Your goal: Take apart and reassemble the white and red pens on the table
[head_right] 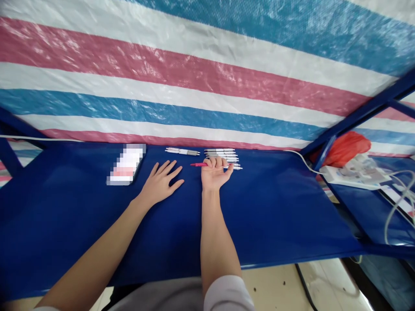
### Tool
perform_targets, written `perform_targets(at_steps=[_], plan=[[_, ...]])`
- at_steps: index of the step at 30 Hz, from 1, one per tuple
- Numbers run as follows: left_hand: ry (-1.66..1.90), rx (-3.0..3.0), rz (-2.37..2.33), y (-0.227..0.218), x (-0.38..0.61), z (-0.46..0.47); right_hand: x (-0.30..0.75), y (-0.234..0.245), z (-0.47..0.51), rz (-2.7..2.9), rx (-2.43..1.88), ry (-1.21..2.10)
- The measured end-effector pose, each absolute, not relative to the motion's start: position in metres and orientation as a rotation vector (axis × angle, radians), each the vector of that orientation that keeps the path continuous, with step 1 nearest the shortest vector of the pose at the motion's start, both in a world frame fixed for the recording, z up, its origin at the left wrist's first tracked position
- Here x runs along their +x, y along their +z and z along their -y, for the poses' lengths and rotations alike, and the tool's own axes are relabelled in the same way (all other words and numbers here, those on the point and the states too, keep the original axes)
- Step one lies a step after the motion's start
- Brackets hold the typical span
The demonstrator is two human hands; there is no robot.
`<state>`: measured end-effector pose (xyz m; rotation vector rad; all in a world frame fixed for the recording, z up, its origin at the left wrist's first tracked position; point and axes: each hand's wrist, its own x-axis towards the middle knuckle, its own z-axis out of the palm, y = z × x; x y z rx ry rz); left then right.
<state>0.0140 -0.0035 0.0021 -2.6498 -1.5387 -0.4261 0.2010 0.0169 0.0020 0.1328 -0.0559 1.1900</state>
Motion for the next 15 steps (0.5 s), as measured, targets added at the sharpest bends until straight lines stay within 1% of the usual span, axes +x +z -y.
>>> perform_targets(at_steps=[6,15], plan=[[-0.448,-2.663,1.550,0.0001,0.0141,0.0033,0.1967,0.0015,-0.0188,0.042,0.139,1.235],[-0.463,-2.659,1.569,0.0016,0.0150,0.0055,0.1941,-0.0021,-0.0204,0.096,0.046,1.219]])
